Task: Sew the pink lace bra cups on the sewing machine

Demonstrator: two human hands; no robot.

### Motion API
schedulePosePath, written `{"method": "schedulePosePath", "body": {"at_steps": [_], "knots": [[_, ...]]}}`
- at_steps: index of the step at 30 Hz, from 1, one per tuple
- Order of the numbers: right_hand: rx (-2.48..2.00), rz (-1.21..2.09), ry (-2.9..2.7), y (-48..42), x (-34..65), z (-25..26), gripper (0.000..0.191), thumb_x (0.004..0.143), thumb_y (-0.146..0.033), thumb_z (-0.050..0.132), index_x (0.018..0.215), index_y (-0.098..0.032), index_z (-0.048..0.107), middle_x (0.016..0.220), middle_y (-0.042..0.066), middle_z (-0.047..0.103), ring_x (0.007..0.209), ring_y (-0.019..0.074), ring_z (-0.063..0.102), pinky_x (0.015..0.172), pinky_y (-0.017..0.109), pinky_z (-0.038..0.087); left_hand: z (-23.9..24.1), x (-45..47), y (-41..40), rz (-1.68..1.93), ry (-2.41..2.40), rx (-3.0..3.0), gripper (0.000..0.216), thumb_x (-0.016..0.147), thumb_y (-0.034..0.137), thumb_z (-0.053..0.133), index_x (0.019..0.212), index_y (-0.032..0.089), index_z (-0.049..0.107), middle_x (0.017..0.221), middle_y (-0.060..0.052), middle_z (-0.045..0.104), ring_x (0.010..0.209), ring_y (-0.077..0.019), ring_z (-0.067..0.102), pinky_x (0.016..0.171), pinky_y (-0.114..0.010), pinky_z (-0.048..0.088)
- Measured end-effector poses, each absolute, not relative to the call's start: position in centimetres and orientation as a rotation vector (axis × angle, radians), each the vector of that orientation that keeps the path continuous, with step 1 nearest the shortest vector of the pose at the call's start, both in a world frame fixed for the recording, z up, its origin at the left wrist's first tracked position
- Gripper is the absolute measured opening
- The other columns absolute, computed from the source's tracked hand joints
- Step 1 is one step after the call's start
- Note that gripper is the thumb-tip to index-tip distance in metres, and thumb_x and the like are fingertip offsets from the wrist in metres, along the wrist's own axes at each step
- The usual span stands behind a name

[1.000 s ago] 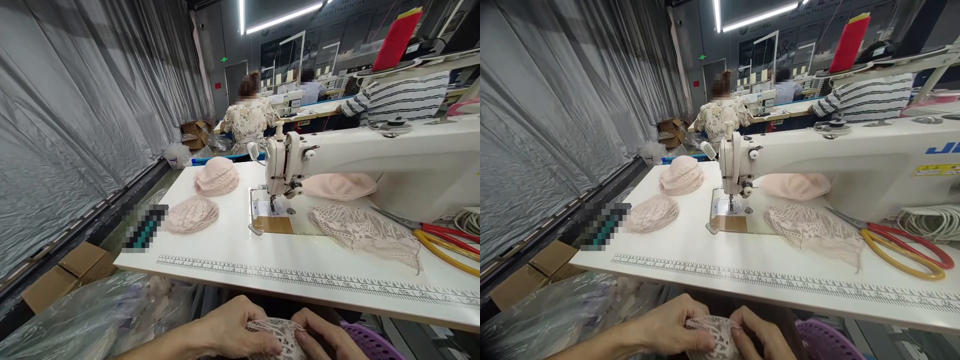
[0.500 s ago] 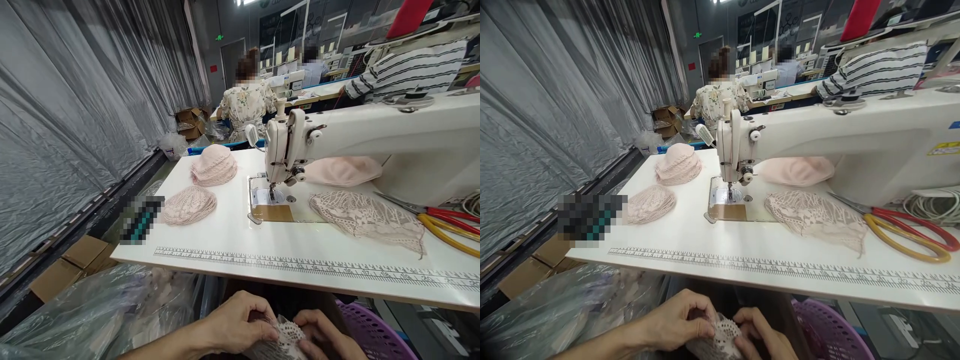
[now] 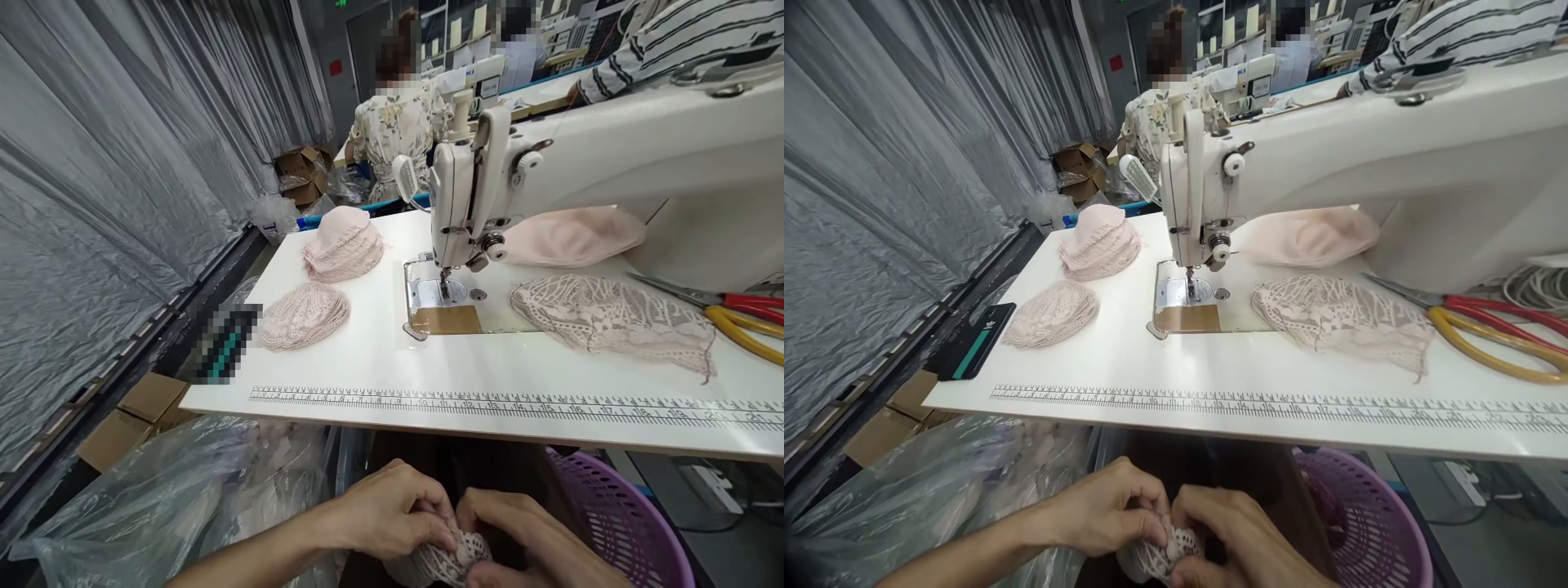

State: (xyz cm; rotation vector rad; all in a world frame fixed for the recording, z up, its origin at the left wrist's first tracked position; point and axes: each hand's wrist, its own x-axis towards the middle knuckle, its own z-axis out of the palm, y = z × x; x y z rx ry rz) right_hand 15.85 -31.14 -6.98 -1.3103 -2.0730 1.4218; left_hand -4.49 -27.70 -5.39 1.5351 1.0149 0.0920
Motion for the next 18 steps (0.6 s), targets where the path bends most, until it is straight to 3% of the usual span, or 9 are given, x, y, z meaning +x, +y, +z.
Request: {"method": "schedulePosePath", "body": {"at_steps": [5,11,18], "knots": [[-1.101,1.389,-2.16,-30.7,15.8,-7.5,0.011,0.076,-0.035,0.072,0.078,-0.025,0.071,0.082,0.001,0.07,0.086,0.0207,0.066,0.079,0.027,0.049,-5.2,-4.9,-27.2,0.106,1.014,1.34,0.011,0.071,0.021,0.064,0.075,0.013,0.07,0.062,0.001,0.062,0.057,-0.0097,0.054,0.055,-0.017,0.041],[-0.923,1.505,-1.984,-30.7,15.7,-9.5,0.015,0.081,-0.037,0.067,0.088,-0.025,0.072,0.101,0.003,0.069,0.101,0.0214,0.062,0.089,0.03,0.047,-4.8,-5.8,-26.2,0.165,1.048,1.243,0.011,0.068,0.022,0.064,0.071,0.011,0.064,0.063,0.0,0.06,0.058,-0.0097,0.052,0.056,-0.019,0.041],[-0.973,1.533,-1.886,-30.4,15.5,-10.3,0.026,0.087,-0.039,0.057,0.073,-0.021,0.069,0.077,0.003,0.066,0.075,0.018,0.065,0.07,0.027,0.051,-4.8,-6.9,-25.7,0.198,1.086,1.159,0.031,0.066,0.039,0.07,0.07,0.012,0.057,0.059,0.0,0.056,0.054,-0.01,0.051,0.057,-0.023,0.042]]}}
